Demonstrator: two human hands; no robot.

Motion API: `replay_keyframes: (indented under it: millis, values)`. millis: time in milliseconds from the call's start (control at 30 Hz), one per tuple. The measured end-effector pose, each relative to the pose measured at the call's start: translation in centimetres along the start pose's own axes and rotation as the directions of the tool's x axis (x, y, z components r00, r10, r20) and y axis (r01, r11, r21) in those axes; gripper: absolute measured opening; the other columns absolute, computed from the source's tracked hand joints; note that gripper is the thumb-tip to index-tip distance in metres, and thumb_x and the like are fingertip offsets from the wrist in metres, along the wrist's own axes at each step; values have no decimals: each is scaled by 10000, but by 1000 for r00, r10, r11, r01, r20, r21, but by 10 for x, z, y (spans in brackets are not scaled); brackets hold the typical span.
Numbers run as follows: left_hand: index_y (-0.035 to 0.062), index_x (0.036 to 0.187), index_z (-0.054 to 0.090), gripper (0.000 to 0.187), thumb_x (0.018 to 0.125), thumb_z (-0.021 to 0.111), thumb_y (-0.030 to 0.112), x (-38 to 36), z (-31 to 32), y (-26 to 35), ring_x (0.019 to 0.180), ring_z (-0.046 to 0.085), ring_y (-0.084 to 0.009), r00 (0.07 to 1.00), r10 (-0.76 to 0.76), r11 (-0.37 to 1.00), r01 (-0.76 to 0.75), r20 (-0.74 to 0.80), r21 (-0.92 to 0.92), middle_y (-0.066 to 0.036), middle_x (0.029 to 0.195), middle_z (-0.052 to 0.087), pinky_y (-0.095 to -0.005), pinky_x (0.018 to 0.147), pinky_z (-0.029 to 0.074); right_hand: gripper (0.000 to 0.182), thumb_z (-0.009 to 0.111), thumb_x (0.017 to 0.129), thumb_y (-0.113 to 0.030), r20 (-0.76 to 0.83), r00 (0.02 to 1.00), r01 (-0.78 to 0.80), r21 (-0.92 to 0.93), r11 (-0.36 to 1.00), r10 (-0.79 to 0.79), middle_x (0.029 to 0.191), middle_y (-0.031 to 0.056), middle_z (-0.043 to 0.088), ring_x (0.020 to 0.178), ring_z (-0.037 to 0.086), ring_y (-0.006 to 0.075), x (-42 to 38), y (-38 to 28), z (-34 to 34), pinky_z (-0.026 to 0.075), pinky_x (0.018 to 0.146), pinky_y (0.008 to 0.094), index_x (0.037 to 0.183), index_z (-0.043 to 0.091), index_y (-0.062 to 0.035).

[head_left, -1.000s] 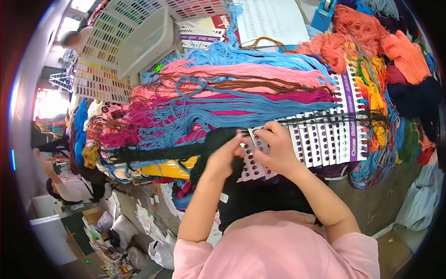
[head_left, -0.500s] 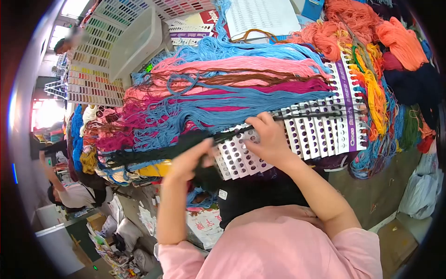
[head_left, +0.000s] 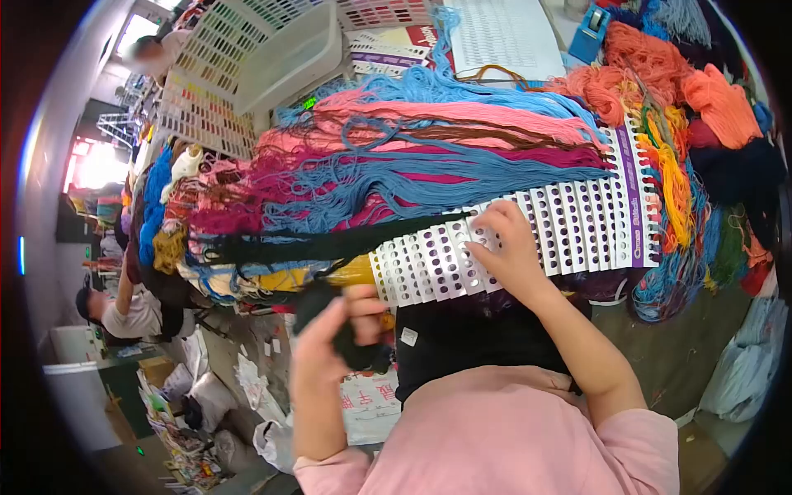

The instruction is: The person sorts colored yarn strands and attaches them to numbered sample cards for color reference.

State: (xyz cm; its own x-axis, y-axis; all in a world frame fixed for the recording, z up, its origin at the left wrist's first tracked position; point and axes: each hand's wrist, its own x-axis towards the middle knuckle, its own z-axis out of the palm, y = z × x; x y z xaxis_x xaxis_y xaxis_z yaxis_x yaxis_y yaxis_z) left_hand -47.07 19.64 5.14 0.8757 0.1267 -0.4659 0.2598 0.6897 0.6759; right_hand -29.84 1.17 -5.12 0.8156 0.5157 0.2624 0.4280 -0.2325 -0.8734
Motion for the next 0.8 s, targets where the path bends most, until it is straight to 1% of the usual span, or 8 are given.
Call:
replay_keyframes:
  millis: [67,100,167,200,300,400,500,800]
  values:
    - [-61,1126,349,429,842,341,260,19,36,-32,993,438,-235,1000,-3,999,2,-13,-48,-182,1097,441,-379,803,383,96,607,636,-64,4,1000,-16,140,990,15,728,63,477,659,495,168,-14,-17,-6,394,563,267,705,552,-23]
    - [-65,1156,307,453,852,311,271,26,50,-40,1012,432,-254,999,24,998,-26,-31,-65,-192,1116,420,-415,811,383,83,600,656,-66,124,977,-206,344,916,173,719,52,491,623,495,144,-21,-27,-10,390,534,247,708,558,-18]
    - [-65,1159,309,461,859,293,284,33,61,-52,1034,422,-251,996,49,999,-48,74,-18,-182,1153,385,-415,836,375,68,586,694,-71,427,822,-570,605,557,377,701,30,517,552,495,95,-33,-53,-17,383,477,206,716,569,-9]
    - [-70,1163,307,476,857,297,294,33,68,-58,1023,432,-233,996,41,999,-41,82,4,-170,1132,412,-367,839,378,81,558,727,-70,455,802,-597,642,481,387,662,23,542,483,474,54,-35,-71,-17,362,426,166,737,582,7]
    - [-84,1158,315,483,855,308,292,30,62,-68,957,473,-179,980,48,998,-39,191,-50,-136,1057,472,-295,810,385,80,546,720,-50,503,785,-618,607,500,360,612,39,542,481,480,65,-43,-75,-19,367,427,175,745,584,16]
    - [-77,1133,360,422,844,353,230,18,64,-60,890,501,-161,989,-5,956,48,147,-289,-126,1029,490,-284,779,396,91,517,725,-25,520,791,-610,713,345,323,565,51,530,478,487,77,-50,-73,-22,368,420,181,758,572,40]
    - [-64,1091,415,352,813,405,151,13,59,-78,845,520,-156,996,82,994,-79,-38,79,-121,979,520,-270,753,406,101,494,736,-15,549,777,-620,753,221,308,575,72,539,471,496,94,-56,-75,-19,378,419,181,753,567,53]
    - [-61,1046,446,307,794,420,113,9,50,-90,830,525,-156,993,63,966,-35,103,-257,-102,906,544,-259,740,408,129,468,751,-16,596,750,-654,734,185,285,730,132,573,485,510,102,-62,-88,-28,398,421,188,770,564,68]
